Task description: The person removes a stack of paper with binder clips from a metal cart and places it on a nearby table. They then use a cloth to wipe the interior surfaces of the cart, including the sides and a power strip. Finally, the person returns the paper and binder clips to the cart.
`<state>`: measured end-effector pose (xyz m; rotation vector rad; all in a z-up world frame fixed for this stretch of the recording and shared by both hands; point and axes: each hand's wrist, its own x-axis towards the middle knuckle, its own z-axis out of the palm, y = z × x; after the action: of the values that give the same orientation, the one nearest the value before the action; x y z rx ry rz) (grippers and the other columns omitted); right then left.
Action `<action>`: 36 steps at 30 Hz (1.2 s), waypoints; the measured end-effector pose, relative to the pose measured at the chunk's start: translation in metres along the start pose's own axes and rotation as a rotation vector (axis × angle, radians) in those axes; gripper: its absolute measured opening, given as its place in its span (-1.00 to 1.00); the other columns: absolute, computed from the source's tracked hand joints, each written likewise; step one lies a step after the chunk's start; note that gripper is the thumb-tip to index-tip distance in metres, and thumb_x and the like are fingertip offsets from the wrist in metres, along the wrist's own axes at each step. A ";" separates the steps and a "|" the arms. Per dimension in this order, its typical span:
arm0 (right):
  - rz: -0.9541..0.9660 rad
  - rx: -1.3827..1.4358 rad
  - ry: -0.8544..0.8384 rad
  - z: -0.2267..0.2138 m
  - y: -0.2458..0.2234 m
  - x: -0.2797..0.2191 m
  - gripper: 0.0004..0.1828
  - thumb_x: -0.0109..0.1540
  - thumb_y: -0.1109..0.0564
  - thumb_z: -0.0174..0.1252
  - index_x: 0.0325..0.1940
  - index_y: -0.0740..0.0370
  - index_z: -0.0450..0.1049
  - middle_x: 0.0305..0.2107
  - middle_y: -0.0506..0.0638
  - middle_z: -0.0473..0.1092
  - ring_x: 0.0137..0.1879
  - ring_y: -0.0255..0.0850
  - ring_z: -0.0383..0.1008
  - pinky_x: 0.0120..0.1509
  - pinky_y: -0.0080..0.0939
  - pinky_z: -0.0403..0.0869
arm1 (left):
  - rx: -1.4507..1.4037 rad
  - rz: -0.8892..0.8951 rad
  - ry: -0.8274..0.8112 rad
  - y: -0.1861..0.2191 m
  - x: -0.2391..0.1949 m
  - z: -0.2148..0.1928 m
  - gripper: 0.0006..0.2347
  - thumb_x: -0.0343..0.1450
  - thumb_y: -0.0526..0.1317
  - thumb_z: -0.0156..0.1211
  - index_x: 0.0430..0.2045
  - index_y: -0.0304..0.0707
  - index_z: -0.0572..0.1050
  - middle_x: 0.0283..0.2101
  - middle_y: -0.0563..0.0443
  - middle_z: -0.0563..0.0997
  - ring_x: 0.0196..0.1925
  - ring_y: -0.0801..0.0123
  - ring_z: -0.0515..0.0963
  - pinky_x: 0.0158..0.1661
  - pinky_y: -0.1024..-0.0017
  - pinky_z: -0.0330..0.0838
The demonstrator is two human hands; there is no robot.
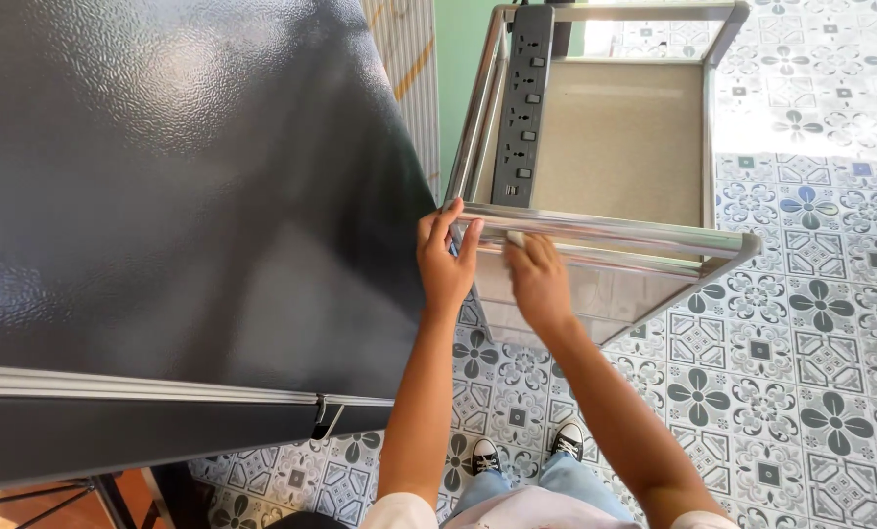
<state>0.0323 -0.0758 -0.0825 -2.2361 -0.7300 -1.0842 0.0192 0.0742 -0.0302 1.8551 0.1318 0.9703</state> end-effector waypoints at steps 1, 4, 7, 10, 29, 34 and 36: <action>0.001 0.003 -0.009 -0.003 -0.011 0.010 -0.90 0.27 0.20 0.23 -0.16 0.18 0.62 -0.26 0.11 0.49 0.06 0.06 0.56 0.33 0.00 0.44 | 0.028 0.020 -0.003 0.002 0.000 -0.001 -0.66 0.33 -0.08 0.46 -0.01 0.03 0.63 -0.07 0.00 0.57 -0.05 0.10 0.65 -0.17 0.31 0.64; -0.018 0.004 -0.059 -0.029 -0.015 0.018 -0.88 0.28 0.18 0.21 -0.14 0.13 0.63 -0.19 0.06 0.51 0.13 -0.01 0.55 0.35 -0.04 0.44 | 0.094 0.096 -0.004 0.002 0.001 -0.004 -0.67 0.35 -0.06 0.43 0.00 0.05 0.62 -0.07 0.03 0.56 -0.04 0.17 0.65 -0.18 0.35 0.64; 0.000 -0.075 -0.096 -0.091 -0.013 0.029 -0.90 0.29 0.17 0.21 -0.16 0.08 0.63 -0.22 0.02 0.51 0.09 -0.03 0.56 0.32 -0.03 0.45 | 0.109 0.157 -0.020 0.008 0.004 -0.006 -0.68 0.38 -0.09 0.41 0.01 0.00 0.61 -0.06 -0.02 0.56 -0.03 0.16 0.65 -0.19 0.35 0.64; 0.080 -0.260 -0.104 -0.117 0.055 -0.016 -0.92 0.30 0.18 0.24 -0.16 0.06 0.62 -0.33 0.01 0.48 -0.04 0.00 0.57 0.27 0.01 0.46 | 0.078 0.140 -0.041 0.008 0.003 -0.008 -0.69 0.38 -0.13 0.42 0.01 -0.06 0.61 -0.06 -0.07 0.55 -0.05 0.10 0.64 -0.21 0.33 0.64; -0.245 0.216 -0.263 -0.131 0.034 0.006 -0.83 0.38 0.14 0.00 -0.17 0.13 0.52 -0.33 0.03 0.40 -0.37 -0.08 0.54 -0.32 -0.19 0.54 | 0.309 0.141 0.154 0.028 -0.020 0.011 -0.65 0.44 -0.12 0.35 0.13 -0.08 0.57 0.21 -0.10 0.42 0.27 0.15 0.46 0.14 0.14 0.47; -0.086 0.268 -0.258 -0.179 0.078 0.081 -0.89 0.33 0.12 0.13 -0.13 0.07 0.57 -0.43 -0.07 0.37 -0.52 -0.05 0.49 -0.45 -0.16 0.48 | 0.281 0.338 0.153 0.073 -0.009 0.027 -0.79 0.45 -0.25 0.28 -0.06 -0.25 0.63 0.13 -0.21 0.50 0.15 0.03 0.53 0.16 0.14 0.43; -0.015 0.339 -0.272 -0.198 0.093 0.115 -0.89 0.31 0.15 0.18 -0.13 0.06 0.60 -0.50 -0.09 0.37 -0.56 -0.06 0.46 -0.48 -0.17 0.47 | 0.253 0.383 0.115 0.087 0.002 0.033 -0.80 0.45 -0.27 0.27 -0.07 -0.28 0.62 0.04 -0.21 0.57 0.06 -0.01 0.60 0.12 0.14 0.46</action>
<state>0.0519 -0.2478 0.0940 -2.1018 -0.9649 -0.6111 0.0151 0.0083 0.0357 2.1006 -0.0364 1.3769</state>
